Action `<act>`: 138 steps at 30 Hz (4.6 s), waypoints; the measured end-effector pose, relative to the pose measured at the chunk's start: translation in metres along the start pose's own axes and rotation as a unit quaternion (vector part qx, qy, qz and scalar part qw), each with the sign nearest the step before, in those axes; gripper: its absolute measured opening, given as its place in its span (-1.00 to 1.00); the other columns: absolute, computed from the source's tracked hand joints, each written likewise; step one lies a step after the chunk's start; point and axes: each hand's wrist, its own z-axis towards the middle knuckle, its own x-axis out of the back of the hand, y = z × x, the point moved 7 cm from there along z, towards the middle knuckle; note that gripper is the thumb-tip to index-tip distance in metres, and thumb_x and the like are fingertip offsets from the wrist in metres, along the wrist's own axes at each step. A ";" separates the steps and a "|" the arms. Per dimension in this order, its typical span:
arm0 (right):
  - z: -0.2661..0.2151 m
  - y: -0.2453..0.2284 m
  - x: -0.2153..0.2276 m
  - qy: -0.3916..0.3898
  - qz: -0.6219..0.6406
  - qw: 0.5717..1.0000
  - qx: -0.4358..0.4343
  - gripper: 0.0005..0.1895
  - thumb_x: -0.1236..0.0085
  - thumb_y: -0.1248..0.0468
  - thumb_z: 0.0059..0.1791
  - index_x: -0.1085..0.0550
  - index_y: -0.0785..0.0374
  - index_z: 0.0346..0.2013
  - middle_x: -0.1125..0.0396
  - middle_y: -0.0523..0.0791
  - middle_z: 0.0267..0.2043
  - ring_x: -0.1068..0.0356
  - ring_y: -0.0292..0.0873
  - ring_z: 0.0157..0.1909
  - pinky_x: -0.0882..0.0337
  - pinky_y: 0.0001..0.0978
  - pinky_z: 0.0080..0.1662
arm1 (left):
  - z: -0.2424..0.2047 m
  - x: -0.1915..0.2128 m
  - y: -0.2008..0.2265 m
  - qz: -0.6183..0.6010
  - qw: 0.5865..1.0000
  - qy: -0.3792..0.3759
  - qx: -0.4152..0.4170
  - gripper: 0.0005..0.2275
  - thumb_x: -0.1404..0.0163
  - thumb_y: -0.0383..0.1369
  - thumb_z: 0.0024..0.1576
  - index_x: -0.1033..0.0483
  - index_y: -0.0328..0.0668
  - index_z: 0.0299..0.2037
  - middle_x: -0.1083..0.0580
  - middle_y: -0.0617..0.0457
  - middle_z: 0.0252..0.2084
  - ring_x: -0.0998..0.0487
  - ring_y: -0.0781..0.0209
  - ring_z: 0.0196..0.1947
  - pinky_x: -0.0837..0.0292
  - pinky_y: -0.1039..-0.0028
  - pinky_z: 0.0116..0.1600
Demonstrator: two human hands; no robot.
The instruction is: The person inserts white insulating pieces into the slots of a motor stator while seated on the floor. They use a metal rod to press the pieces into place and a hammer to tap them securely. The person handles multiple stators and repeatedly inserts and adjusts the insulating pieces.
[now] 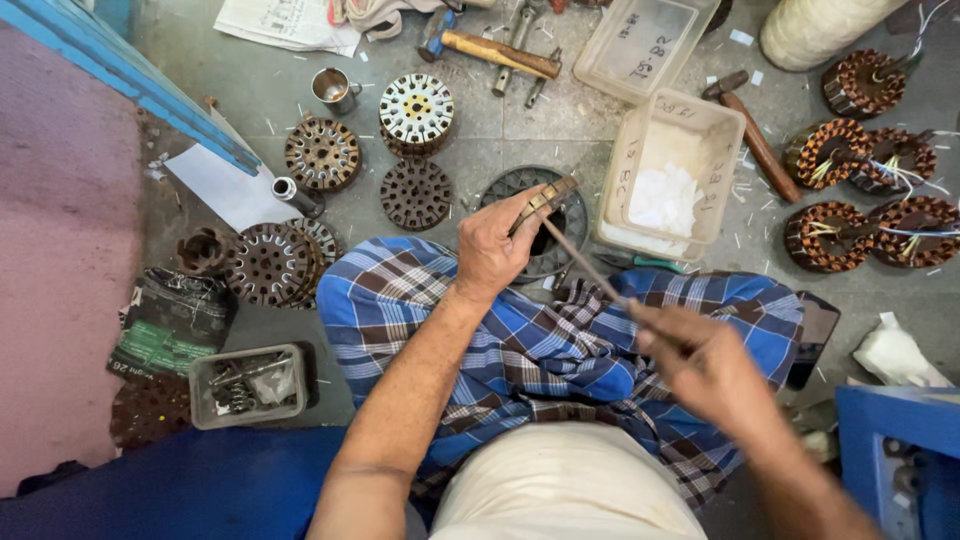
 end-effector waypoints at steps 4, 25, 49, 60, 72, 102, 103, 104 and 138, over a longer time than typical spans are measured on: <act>0.006 -0.003 0.014 -0.016 0.004 0.999 0.051 -0.61 -0.22 0.24 -0.02 -0.56 0.18 0.11 -0.43 -0.08 -0.39 -0.30 -0.24 -0.55 -0.32 -0.38 -0.51 | 0.000 0.001 0.006 -0.003 1.000 0.010 -0.012 -0.75 -0.19 -0.44 0.17 -0.58 -0.17 0.05 -0.63 -0.07 -0.11 -0.69 0.01 -0.15 -0.59 0.36 -0.07; -0.045 0.024 0.019 0.024 0.096 0.995 0.021 -0.46 -0.31 0.28 -0.14 -0.54 0.14 0.16 -0.55 -0.11 -0.17 -0.48 -0.29 -0.55 -0.50 -0.47 -0.58 | 0.002 -0.005 -0.012 -0.111 0.985 -0.021 0.133 -0.76 -0.18 -0.40 0.19 -0.60 -0.21 0.05 -0.66 -0.03 -0.11 -0.71 0.26 -0.15 -0.58 0.50 -0.05; -0.003 0.063 -0.007 0.009 0.192 0.980 -0.043 -0.51 -0.30 0.28 -0.13 -0.57 0.15 0.13 -0.54 -0.01 -0.44 -0.41 -0.27 -0.60 -0.32 -0.44 -0.65 | 0.023 -0.015 -0.009 -0.052 0.992 -0.044 0.105 -0.79 -0.21 -0.43 0.13 -0.65 -0.20 -0.03 -0.66 -0.01 -0.13 -0.73 0.23 -0.16 -0.61 0.50 -0.07; -0.007 0.069 -0.006 0.046 0.243 0.964 -0.098 -0.53 -0.36 0.28 -0.15 -0.61 0.25 0.07 -0.47 -0.05 -0.59 -0.33 -0.31 -0.62 -0.26 -0.45 -0.61 | 0.022 -0.015 -0.010 -0.038 0.992 -0.036 0.112 -0.79 -0.23 -0.40 0.10 -0.67 -0.15 -0.06 -0.66 0.00 -0.14 -0.73 0.18 -0.17 -0.61 0.46 -0.08; -0.036 -0.011 0.013 0.171 -0.129 0.967 0.140 -0.50 -0.22 0.24 -0.05 -0.50 0.04 0.22 -0.41 -0.18 -0.46 -0.32 -0.31 -0.58 -0.39 -0.40 -0.52 | 0.020 -0.015 -0.009 -0.036 0.994 -0.028 0.101 -0.79 -0.23 -0.41 0.09 -0.67 -0.12 -0.07 -0.67 0.02 -0.19 -0.72 0.21 -0.24 -0.62 0.47 -0.16; -0.016 0.022 0.007 0.164 -0.088 0.973 0.139 -0.70 -0.27 0.20 -0.02 -0.60 0.02 0.02 -0.55 -0.05 -0.29 -0.43 -0.28 -0.50 -0.46 -0.33 -0.40 | 0.020 -0.014 -0.001 0.018 1.000 0.012 0.013 -0.81 -0.21 -0.42 0.09 -0.66 -0.12 -0.08 -0.63 -0.01 -0.22 -0.69 0.08 -0.26 -0.58 0.37 -0.17; -0.008 0.028 0.012 0.127 -0.040 0.985 0.106 -0.67 -0.26 0.21 -0.03 -0.59 0.02 0.04 -0.57 -0.05 -0.24 -0.44 -0.24 -0.49 -0.49 -0.30 -0.39 | 0.016 -0.014 0.000 0.020 1.000 0.009 0.017 -0.80 -0.21 -0.43 0.09 -0.65 -0.12 -0.08 -0.63 -0.01 -0.23 -0.68 0.07 -0.27 -0.57 0.36 -0.17; 0.006 0.032 0.021 0.096 0.007 0.993 0.076 -0.63 -0.25 0.23 -0.05 -0.59 0.01 0.06 -0.59 -0.06 -0.18 -0.44 -0.19 -0.48 -0.51 -0.28 -0.39 | 0.017 -0.013 -0.001 0.018 1.000 0.007 0.015 -0.80 -0.21 -0.43 0.09 -0.65 -0.13 -0.07 -0.63 -0.02 -0.23 -0.68 0.06 -0.27 -0.57 0.36 -0.18; -0.060 -0.020 0.040 0.153 -0.179 0.972 0.008 -0.54 -0.29 0.15 -0.10 -0.57 0.01 0.12 -0.54 0.04 -0.23 -0.58 -0.13 -0.32 -0.52 -0.21 -0.28 | 0.018 -0.016 -0.022 -0.082 0.989 -0.023 0.118 -0.76 -0.30 -0.33 0.09 -0.66 -0.13 -0.06 -0.67 0.04 -0.16 -0.74 0.24 -0.21 -0.62 0.50 -0.12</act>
